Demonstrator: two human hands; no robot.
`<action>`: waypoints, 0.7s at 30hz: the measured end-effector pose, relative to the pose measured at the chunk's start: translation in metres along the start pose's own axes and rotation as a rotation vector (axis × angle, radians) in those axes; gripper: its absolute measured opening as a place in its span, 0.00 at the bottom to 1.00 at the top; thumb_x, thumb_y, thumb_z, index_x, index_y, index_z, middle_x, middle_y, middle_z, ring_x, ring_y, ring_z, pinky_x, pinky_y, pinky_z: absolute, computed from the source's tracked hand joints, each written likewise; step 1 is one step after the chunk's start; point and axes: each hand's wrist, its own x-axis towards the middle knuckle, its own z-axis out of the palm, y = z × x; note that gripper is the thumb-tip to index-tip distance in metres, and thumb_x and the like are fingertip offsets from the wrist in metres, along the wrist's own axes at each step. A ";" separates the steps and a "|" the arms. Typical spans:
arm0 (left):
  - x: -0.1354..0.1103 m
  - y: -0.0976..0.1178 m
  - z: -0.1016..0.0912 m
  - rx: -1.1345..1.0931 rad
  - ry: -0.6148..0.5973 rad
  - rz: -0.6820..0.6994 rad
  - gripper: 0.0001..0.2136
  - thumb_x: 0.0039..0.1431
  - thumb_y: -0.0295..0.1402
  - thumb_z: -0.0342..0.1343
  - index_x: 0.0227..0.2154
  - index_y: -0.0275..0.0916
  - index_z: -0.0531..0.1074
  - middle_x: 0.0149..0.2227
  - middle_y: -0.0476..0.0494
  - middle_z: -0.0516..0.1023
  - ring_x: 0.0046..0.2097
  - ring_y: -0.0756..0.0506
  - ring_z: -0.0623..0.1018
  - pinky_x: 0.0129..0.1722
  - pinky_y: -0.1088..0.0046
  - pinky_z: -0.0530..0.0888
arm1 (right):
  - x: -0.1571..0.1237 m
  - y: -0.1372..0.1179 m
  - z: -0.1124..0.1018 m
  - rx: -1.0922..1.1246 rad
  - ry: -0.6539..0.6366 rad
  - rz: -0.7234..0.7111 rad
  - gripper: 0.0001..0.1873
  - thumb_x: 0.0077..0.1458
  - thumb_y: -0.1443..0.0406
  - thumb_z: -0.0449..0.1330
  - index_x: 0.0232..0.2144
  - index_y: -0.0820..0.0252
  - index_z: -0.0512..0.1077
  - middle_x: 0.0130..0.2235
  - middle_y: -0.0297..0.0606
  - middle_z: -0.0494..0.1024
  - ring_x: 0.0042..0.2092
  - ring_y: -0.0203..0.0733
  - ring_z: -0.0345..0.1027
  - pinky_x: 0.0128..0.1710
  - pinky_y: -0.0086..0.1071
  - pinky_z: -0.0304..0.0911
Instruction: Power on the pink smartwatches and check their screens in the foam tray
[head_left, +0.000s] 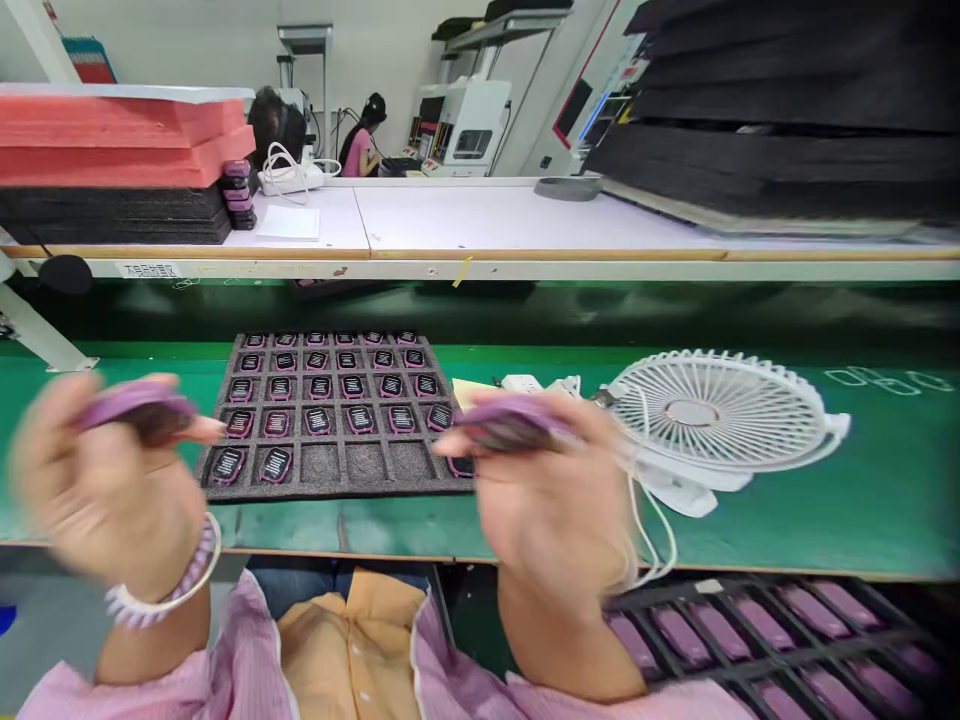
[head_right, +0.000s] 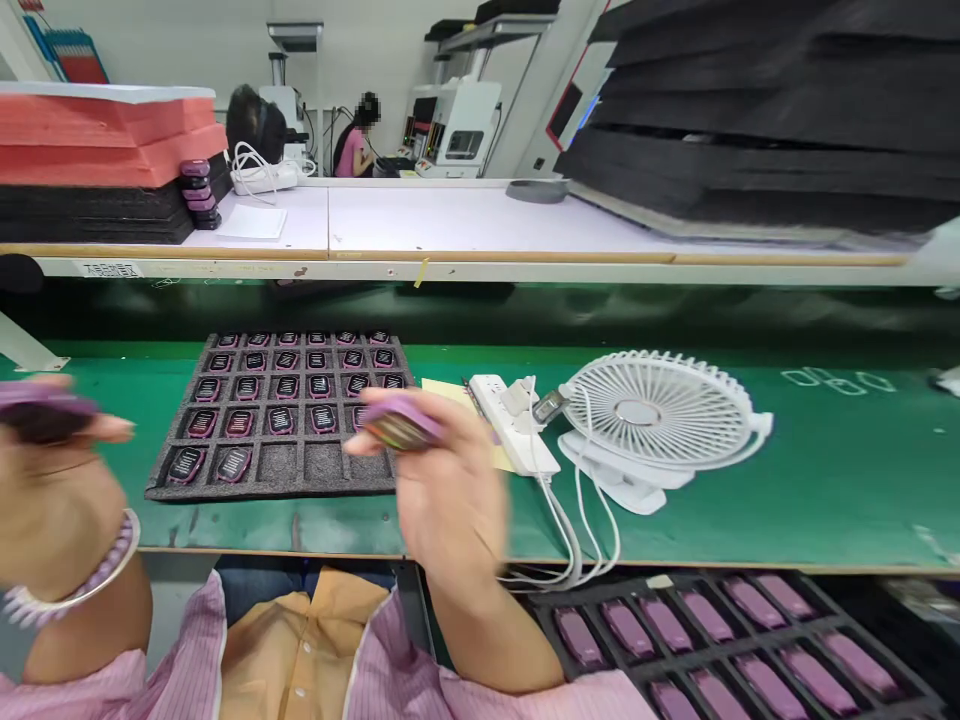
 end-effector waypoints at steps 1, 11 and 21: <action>-0.002 0.004 0.010 -0.080 0.011 -0.051 0.15 0.67 0.43 0.59 0.49 0.38 0.74 0.39 0.46 0.77 0.33 0.49 0.78 0.26 0.74 0.77 | 0.004 0.003 0.010 0.062 0.005 0.047 0.24 0.64 0.44 0.61 0.52 0.50 0.71 0.49 0.44 0.80 0.36 0.47 0.78 0.36 0.44 0.75; -0.060 -0.050 0.049 -0.343 -0.741 -0.615 0.37 0.51 0.34 0.68 0.64 0.41 0.62 0.56 0.37 0.76 0.33 0.53 0.78 0.32 0.77 0.79 | 0.008 0.072 0.030 0.274 -0.080 0.437 0.24 0.54 0.60 0.69 0.52 0.55 0.70 0.43 0.38 0.80 0.31 0.38 0.74 0.32 0.32 0.68; -0.057 -0.068 0.032 0.465 -0.903 0.120 0.24 0.62 0.32 0.64 0.61 0.41 0.69 0.46 0.40 0.78 0.47 0.39 0.74 0.52 0.53 0.75 | 0.005 0.080 0.008 -0.356 -0.323 0.139 0.27 0.61 0.64 0.63 0.61 0.54 0.66 0.46 0.42 0.73 0.40 0.45 0.72 0.44 0.44 0.74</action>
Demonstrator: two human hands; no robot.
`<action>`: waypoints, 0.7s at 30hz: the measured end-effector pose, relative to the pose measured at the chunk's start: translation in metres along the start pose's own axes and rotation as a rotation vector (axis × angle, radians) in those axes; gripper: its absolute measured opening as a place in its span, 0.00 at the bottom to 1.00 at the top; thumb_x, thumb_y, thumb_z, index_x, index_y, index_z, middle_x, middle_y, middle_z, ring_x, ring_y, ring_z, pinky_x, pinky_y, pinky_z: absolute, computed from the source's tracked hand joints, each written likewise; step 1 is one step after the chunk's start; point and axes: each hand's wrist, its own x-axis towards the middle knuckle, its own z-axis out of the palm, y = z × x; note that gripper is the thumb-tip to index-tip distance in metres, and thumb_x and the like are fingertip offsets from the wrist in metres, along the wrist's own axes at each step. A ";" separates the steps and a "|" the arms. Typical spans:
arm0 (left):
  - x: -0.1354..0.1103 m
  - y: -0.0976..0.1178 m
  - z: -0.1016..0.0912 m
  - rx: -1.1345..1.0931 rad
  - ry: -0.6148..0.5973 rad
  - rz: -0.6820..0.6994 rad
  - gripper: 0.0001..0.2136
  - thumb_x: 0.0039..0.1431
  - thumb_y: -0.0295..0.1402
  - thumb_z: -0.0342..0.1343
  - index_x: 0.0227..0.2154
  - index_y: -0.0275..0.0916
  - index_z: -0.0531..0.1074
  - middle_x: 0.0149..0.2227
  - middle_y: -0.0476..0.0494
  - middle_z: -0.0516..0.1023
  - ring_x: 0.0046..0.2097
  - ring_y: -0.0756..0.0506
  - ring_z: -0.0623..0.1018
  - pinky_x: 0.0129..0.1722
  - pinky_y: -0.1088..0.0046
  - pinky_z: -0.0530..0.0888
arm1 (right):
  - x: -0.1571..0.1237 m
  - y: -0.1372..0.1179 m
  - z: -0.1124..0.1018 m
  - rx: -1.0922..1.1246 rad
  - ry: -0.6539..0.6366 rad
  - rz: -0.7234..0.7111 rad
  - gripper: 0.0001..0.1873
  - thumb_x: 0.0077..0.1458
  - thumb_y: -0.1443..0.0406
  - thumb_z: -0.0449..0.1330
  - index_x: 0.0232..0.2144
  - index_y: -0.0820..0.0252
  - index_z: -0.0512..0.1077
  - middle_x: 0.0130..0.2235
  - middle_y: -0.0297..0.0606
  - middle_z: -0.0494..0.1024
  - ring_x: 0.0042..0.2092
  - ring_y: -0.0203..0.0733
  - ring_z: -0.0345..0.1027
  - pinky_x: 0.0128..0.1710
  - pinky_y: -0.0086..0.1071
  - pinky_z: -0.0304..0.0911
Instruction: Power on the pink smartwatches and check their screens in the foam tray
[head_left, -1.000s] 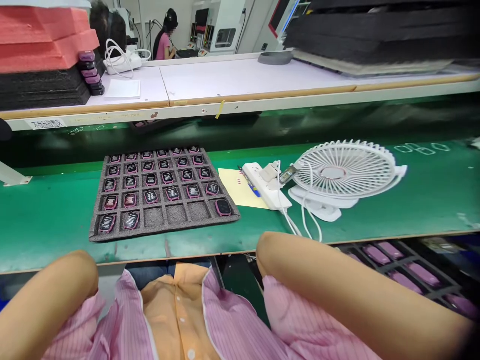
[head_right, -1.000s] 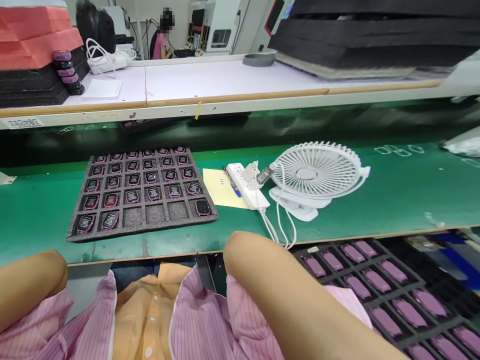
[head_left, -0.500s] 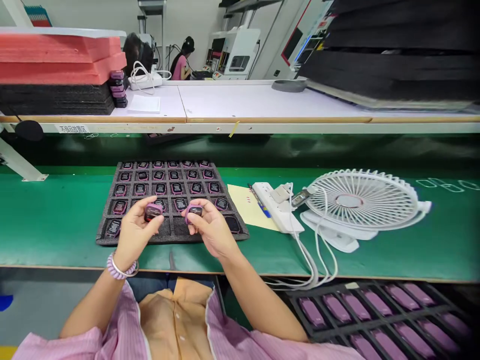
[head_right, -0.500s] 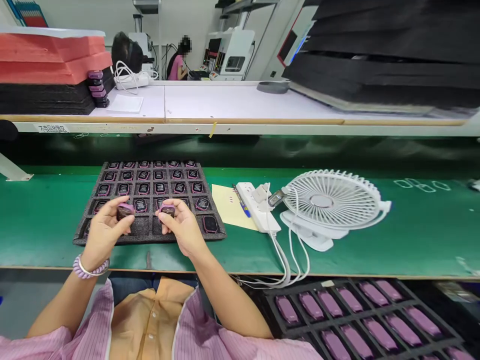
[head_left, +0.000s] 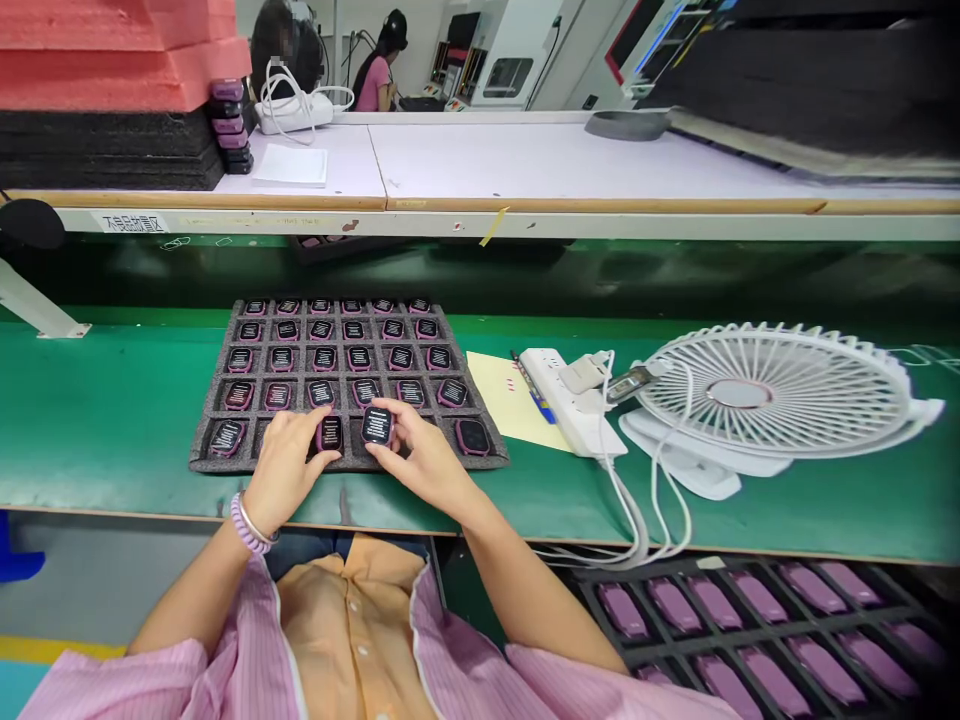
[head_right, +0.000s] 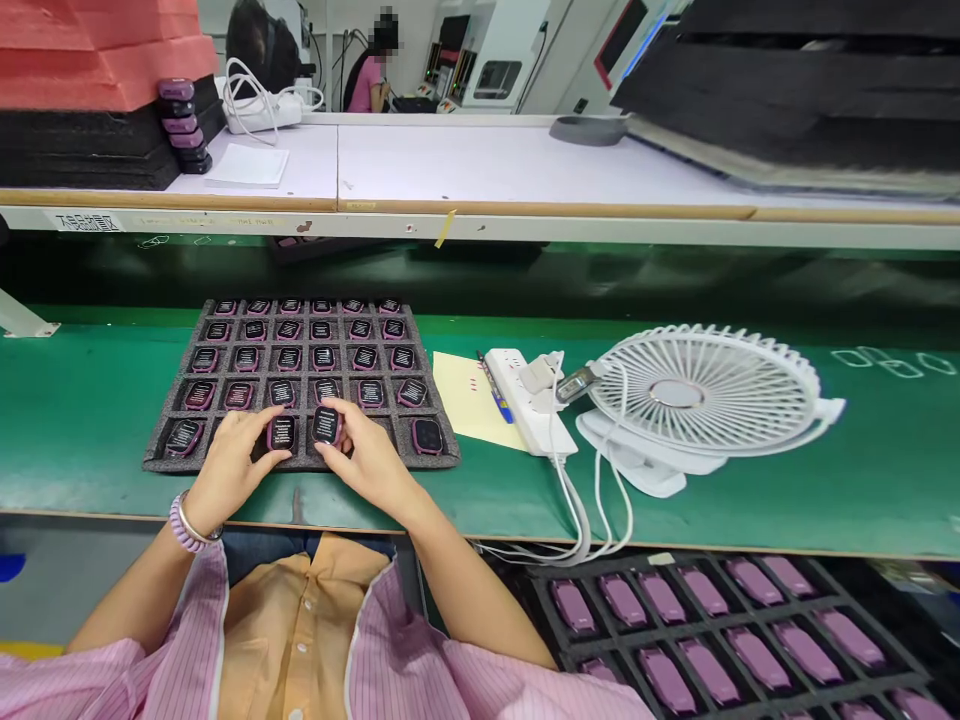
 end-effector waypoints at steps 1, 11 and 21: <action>0.000 0.000 0.000 0.106 0.007 0.023 0.24 0.62 0.33 0.65 0.60 0.41 0.70 0.46 0.39 0.77 0.48 0.38 0.73 0.52 0.53 0.75 | 0.001 0.001 -0.001 -0.160 0.005 -0.061 0.25 0.61 0.65 0.63 0.60 0.55 0.68 0.48 0.44 0.72 0.44 0.48 0.72 0.49 0.46 0.73; -0.002 0.022 -0.003 0.430 0.113 0.205 0.26 0.63 0.38 0.65 0.61 0.39 0.68 0.49 0.34 0.74 0.48 0.36 0.72 0.44 0.56 0.75 | -0.017 0.000 -0.054 -0.807 0.230 -0.178 0.18 0.70 0.62 0.59 0.59 0.60 0.73 0.54 0.53 0.70 0.53 0.57 0.68 0.54 0.51 0.67; 0.007 0.066 0.057 0.024 -0.091 0.480 0.14 0.67 0.34 0.60 0.53 0.38 0.73 0.42 0.42 0.78 0.41 0.43 0.76 0.42 0.65 0.78 | -0.051 0.031 -0.084 -1.136 0.253 0.052 0.13 0.70 0.64 0.56 0.50 0.65 0.76 0.48 0.56 0.72 0.48 0.60 0.67 0.46 0.49 0.67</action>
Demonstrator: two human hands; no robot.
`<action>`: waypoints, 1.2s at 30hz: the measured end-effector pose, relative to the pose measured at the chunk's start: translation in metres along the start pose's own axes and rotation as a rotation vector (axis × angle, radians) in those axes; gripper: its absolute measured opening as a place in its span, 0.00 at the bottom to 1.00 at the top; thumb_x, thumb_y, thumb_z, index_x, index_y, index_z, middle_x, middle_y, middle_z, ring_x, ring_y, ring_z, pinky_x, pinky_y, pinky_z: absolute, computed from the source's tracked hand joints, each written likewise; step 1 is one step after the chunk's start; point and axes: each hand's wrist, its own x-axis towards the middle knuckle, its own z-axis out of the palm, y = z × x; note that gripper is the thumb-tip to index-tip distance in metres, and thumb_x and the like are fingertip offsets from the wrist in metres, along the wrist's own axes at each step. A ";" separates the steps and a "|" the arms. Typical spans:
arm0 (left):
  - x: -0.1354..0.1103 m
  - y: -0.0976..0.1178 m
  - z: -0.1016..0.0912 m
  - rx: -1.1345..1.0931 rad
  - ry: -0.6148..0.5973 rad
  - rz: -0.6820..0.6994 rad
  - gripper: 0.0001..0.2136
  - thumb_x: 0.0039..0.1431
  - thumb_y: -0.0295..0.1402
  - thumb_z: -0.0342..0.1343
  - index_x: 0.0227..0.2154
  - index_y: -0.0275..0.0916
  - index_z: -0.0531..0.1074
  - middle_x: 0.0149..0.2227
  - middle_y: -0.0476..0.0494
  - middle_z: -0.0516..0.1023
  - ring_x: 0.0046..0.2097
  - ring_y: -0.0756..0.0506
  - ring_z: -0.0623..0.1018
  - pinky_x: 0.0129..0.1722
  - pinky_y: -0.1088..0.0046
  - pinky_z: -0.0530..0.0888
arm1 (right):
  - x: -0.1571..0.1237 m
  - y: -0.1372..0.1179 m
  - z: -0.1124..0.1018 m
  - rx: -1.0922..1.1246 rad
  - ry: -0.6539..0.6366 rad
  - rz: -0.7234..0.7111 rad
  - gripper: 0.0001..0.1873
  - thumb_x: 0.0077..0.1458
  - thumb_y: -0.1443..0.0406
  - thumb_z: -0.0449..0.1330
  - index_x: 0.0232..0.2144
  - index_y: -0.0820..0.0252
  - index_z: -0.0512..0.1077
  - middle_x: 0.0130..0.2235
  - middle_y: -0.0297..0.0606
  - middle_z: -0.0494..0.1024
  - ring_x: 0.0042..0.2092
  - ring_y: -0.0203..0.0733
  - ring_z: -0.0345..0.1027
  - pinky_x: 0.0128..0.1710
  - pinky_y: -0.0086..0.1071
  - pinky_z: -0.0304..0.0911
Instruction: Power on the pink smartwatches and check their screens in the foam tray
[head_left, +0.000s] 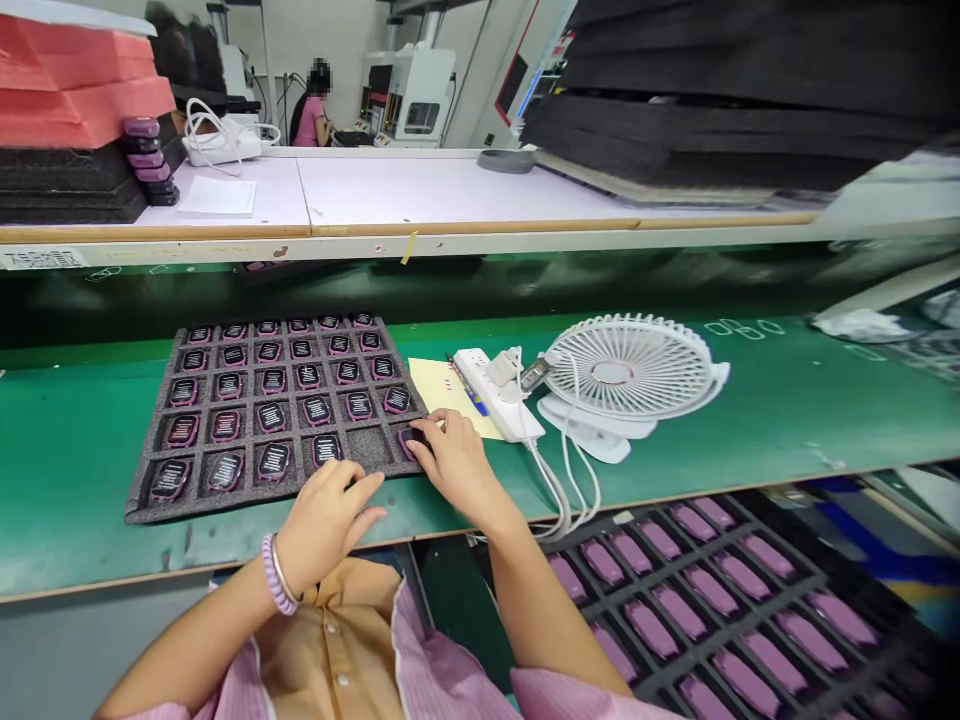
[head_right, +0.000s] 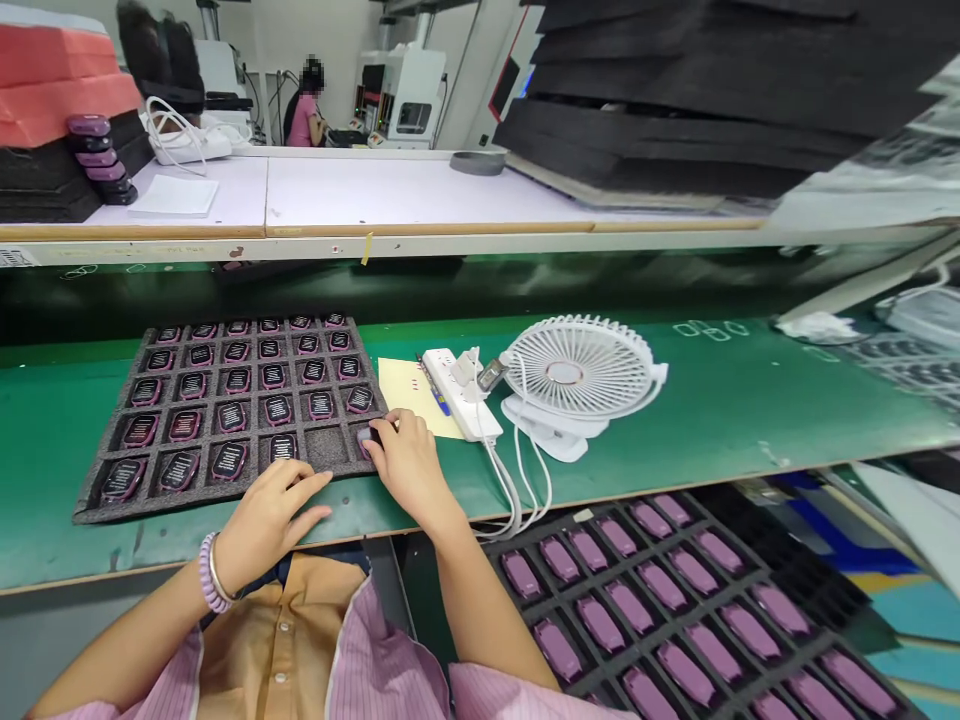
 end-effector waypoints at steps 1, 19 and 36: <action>0.004 0.000 0.002 -0.009 0.005 0.002 0.15 0.67 0.34 0.60 0.54 0.37 0.73 0.42 0.41 0.78 0.42 0.43 0.77 0.43 0.64 0.79 | 0.000 -0.002 -0.001 0.052 0.000 -0.010 0.13 0.69 0.64 0.56 0.51 0.64 0.75 0.49 0.55 0.73 0.49 0.60 0.67 0.48 0.51 0.67; 0.011 -0.006 0.002 0.083 -0.050 0.131 0.08 0.71 0.36 0.54 0.40 0.38 0.75 0.36 0.44 0.77 0.37 0.45 0.75 0.38 0.67 0.75 | 0.057 -0.054 -0.019 1.832 -0.214 0.401 0.27 0.52 0.49 0.75 0.45 0.55 0.70 0.38 0.38 0.82 0.24 0.36 0.66 0.23 0.29 0.60; 0.024 -0.037 -0.011 0.296 0.378 0.698 0.12 0.70 0.38 0.54 0.44 0.37 0.79 0.48 0.39 0.83 0.52 0.43 0.79 0.50 0.66 0.76 | 0.125 -0.082 -0.001 1.942 -0.410 0.120 0.31 0.51 0.56 0.78 0.54 0.50 0.75 0.49 0.37 0.81 0.35 0.38 0.77 0.39 0.32 0.76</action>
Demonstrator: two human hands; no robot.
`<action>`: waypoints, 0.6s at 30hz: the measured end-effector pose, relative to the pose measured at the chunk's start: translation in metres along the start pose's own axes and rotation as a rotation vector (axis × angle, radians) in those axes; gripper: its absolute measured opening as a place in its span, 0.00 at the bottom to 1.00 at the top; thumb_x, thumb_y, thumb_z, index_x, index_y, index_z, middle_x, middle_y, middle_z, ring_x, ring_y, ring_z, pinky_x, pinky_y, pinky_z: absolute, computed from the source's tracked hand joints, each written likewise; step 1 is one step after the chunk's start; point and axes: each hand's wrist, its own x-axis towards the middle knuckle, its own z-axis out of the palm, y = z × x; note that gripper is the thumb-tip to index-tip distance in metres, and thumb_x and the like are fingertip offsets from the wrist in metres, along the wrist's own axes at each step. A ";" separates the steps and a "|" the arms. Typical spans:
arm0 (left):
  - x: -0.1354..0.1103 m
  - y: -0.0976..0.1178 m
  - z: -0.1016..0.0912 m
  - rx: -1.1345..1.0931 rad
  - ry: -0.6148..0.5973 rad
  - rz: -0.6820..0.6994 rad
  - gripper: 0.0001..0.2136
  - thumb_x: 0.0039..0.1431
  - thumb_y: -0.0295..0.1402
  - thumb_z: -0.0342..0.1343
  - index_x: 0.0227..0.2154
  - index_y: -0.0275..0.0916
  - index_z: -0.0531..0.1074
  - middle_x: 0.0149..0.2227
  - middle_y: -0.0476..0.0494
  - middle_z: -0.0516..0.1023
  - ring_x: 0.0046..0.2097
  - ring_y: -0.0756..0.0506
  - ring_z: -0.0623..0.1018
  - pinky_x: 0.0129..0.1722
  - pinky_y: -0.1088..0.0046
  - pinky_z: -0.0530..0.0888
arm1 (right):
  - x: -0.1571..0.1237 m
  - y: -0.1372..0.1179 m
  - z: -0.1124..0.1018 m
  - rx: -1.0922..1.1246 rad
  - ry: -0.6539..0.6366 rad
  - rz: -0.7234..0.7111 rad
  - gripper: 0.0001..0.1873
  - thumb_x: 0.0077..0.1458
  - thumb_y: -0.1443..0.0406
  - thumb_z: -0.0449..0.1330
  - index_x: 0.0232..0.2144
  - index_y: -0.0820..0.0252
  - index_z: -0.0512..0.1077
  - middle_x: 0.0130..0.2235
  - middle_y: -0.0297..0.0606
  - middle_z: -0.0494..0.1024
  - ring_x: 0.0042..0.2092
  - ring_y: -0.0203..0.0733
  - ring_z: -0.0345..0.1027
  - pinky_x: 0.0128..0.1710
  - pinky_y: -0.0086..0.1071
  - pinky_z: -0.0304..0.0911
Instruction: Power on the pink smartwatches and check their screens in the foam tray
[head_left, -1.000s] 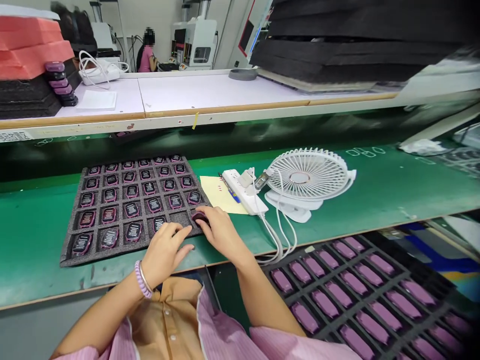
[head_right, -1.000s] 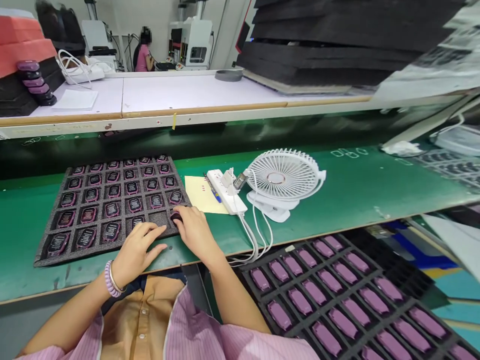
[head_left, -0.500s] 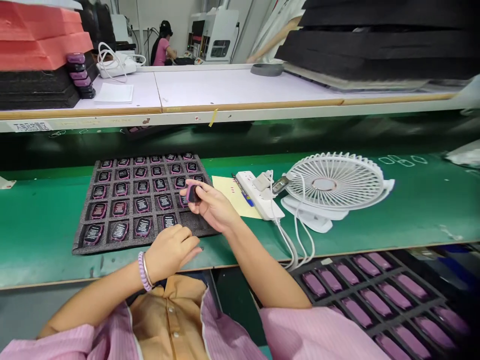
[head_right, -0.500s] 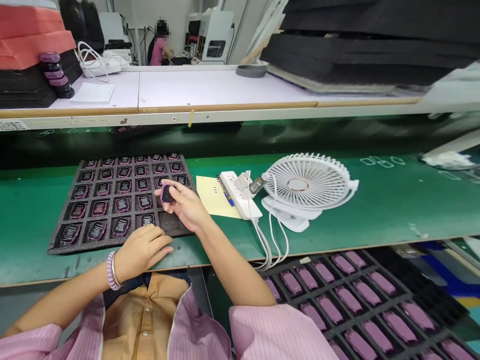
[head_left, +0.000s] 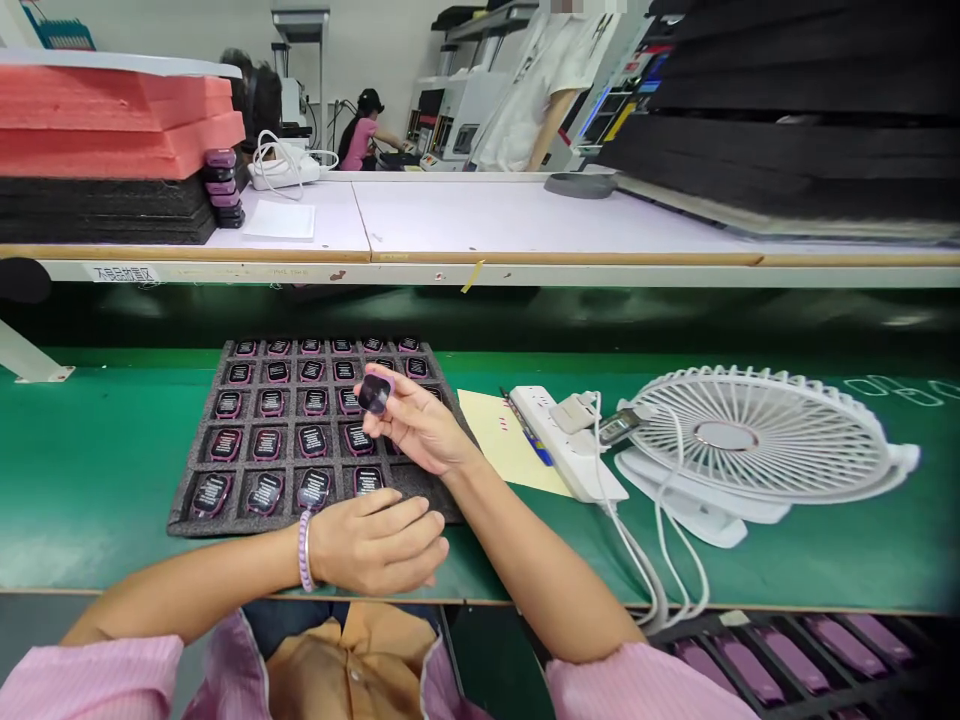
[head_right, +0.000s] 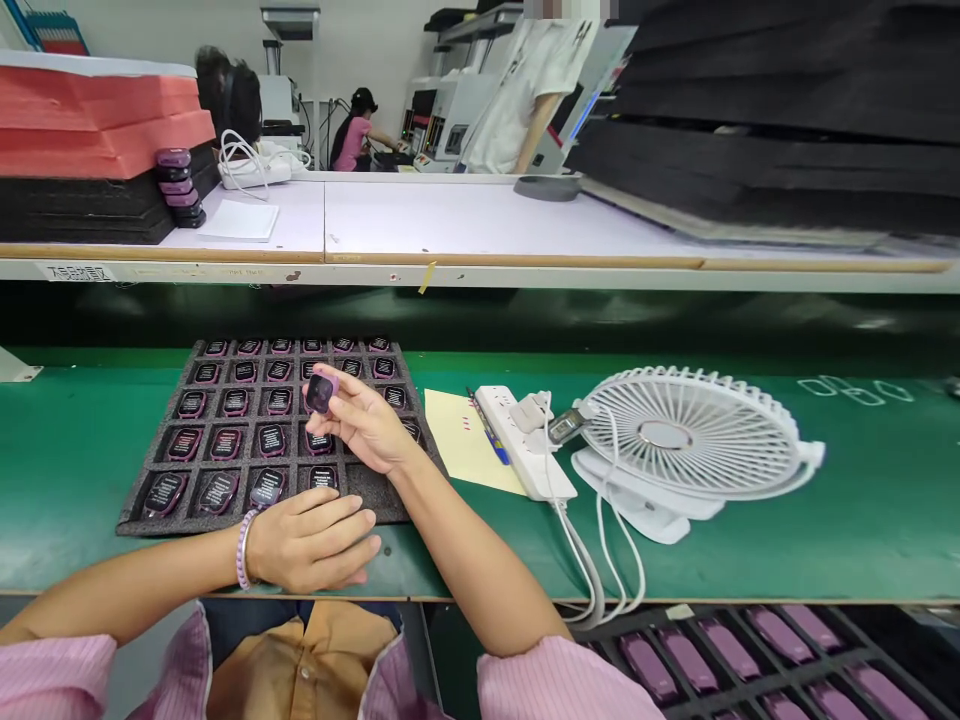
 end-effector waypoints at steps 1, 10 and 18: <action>0.000 0.001 -0.002 -0.003 0.010 -0.035 0.11 0.70 0.36 0.54 0.43 0.37 0.79 0.47 0.40 0.83 0.50 0.44 0.79 0.48 0.67 0.76 | -0.001 0.003 -0.002 0.009 0.009 0.014 0.31 0.51 0.56 0.78 0.55 0.51 0.75 0.49 0.38 0.80 0.34 0.37 0.76 0.37 0.32 0.75; -0.002 0.006 -0.012 -0.032 0.075 -0.225 0.08 0.69 0.29 0.53 0.46 0.39 0.76 0.42 0.44 0.82 0.46 0.45 0.76 0.43 0.69 0.74 | -0.005 0.011 -0.005 0.171 0.010 0.068 0.29 0.54 0.58 0.77 0.56 0.54 0.76 0.49 0.40 0.81 0.34 0.36 0.74 0.36 0.30 0.73; -0.002 -0.002 -0.005 -0.118 -0.005 -0.272 0.04 0.66 0.26 0.55 0.40 0.33 0.74 0.33 0.44 0.80 0.35 0.47 0.75 0.34 0.68 0.73 | -0.006 0.014 -0.008 0.192 -0.030 0.098 0.30 0.58 0.61 0.74 0.59 0.57 0.72 0.52 0.43 0.79 0.36 0.36 0.74 0.39 0.29 0.74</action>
